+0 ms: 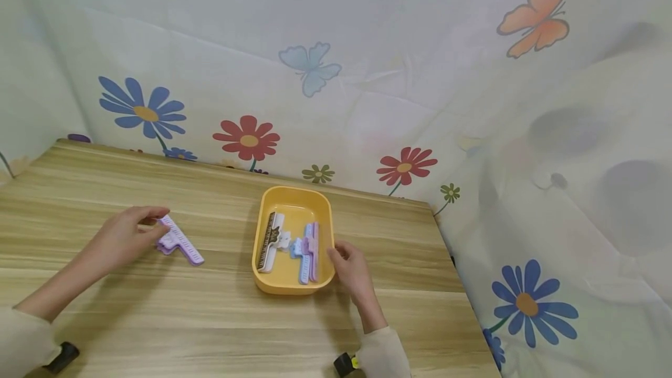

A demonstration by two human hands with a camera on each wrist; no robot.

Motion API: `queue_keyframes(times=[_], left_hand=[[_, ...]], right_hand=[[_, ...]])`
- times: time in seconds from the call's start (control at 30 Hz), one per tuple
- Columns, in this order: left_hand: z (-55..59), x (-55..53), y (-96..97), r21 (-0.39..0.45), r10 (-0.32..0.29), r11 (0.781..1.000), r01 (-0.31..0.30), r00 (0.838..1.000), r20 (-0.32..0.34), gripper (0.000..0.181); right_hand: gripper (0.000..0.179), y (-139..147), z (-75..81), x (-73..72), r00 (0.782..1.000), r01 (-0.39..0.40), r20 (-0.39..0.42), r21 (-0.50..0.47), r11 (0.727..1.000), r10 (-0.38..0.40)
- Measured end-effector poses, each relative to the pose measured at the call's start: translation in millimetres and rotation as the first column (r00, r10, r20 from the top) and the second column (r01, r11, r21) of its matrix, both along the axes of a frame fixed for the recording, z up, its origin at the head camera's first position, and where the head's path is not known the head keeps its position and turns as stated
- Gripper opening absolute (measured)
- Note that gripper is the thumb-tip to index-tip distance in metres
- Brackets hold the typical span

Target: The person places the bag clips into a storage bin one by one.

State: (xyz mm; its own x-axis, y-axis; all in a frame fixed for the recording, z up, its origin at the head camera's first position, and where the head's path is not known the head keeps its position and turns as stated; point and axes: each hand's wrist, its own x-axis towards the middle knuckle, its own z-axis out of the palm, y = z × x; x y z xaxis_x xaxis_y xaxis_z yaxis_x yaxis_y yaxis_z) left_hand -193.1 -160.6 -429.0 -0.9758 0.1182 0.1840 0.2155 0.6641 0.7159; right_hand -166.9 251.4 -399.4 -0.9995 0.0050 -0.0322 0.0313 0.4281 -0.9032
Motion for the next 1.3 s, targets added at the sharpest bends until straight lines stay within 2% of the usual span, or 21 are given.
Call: queue_keyframes(times=[0.17,0.53,0.77,1.13,1.3], left_hand=[[-5.2,-0.7,-1.9,-0.016,0.011,1.000,-0.011,0.999,0.030,0.047],[-15.8,-3.7,-3.3,-0.083,0.015,0.996,-0.011,0.999,0.052,0.049],[-22.2,-5.9,-4.3,-0.109,0.000,0.994,0.007,0.998,0.067,0.049],[-24.7,-7.7,-2.4,-0.146,-0.019,0.989,0.030,0.997,0.079,0.039],[-24.1,-6.4,0.4,-0.169,0.001,0.986,0.014,0.996,0.085,0.047]], right_hand=[[0.032,-1,0.2,-0.9,1.000,0.005,0.000,0.007,1.000,-0.005],[0.031,-1,0.2,-2.6,1.000,0.002,-0.006,-0.005,1.000,-0.002],[0.032,14,-38.8,-23.0,0.999,0.035,-0.001,0.009,0.999,-0.035],[0.034,14,-39.9,-24.2,1.000,0.022,-0.003,-0.008,1.000,-0.022],[0.034,15,-40.4,-25.0,1.000,0.006,-0.002,-0.003,1.000,-0.006]])
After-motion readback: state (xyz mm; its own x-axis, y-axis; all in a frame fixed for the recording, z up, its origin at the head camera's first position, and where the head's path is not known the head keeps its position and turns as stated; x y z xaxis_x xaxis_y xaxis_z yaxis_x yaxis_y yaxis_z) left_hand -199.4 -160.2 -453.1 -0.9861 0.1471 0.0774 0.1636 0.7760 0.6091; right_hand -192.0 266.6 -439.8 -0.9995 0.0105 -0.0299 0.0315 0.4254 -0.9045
